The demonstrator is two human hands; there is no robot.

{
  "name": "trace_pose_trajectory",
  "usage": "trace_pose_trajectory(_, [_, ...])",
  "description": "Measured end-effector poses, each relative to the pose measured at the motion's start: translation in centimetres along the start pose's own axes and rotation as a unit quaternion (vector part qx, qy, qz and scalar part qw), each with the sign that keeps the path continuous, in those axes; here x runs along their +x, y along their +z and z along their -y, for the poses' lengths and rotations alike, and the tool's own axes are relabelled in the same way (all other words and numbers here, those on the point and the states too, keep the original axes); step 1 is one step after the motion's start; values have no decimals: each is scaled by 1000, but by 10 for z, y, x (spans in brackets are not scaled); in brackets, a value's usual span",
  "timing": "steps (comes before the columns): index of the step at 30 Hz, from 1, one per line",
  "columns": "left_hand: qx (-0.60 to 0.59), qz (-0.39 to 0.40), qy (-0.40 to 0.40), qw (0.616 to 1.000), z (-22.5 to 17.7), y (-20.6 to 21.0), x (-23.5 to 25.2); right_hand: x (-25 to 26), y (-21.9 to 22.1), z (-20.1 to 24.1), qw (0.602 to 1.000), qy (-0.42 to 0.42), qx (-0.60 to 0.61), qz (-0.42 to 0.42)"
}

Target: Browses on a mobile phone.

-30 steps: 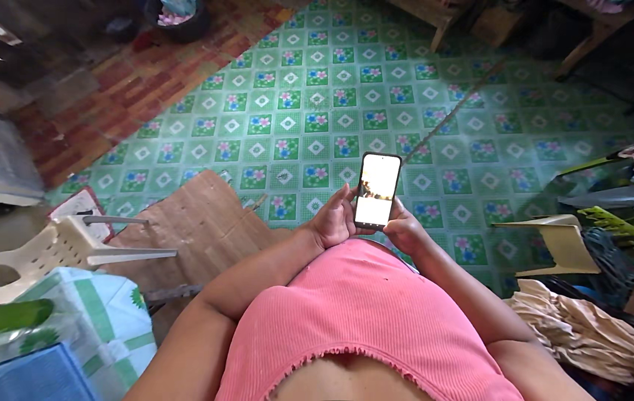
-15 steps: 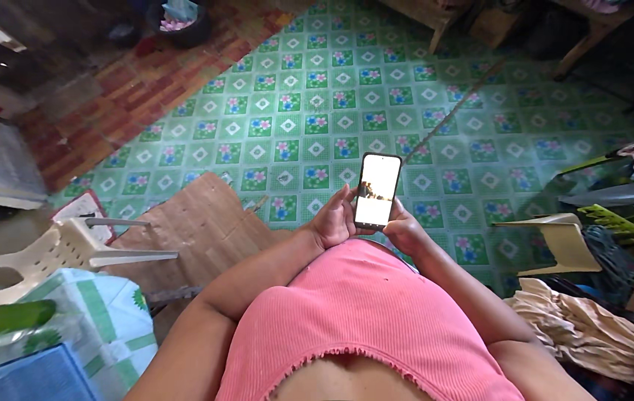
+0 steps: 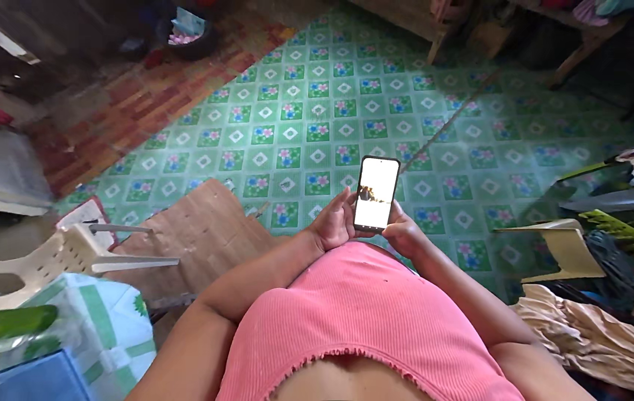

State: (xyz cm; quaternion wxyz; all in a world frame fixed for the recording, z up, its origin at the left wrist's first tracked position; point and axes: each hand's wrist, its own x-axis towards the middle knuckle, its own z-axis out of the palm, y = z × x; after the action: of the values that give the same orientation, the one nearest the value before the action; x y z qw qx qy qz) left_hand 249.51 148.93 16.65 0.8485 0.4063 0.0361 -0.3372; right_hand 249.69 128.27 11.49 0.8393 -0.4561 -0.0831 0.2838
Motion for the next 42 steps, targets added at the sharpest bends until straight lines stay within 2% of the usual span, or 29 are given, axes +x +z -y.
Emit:
trace_pose_trajectory(22, [-27,6,-5,1000,0,-16,5,10,5,-1,1000,3,-15,-15])
trace_pose_trajectory(42, [-22,1,-22,1000,1,-12,13,6,0,-1,1000,-1,0,-26])
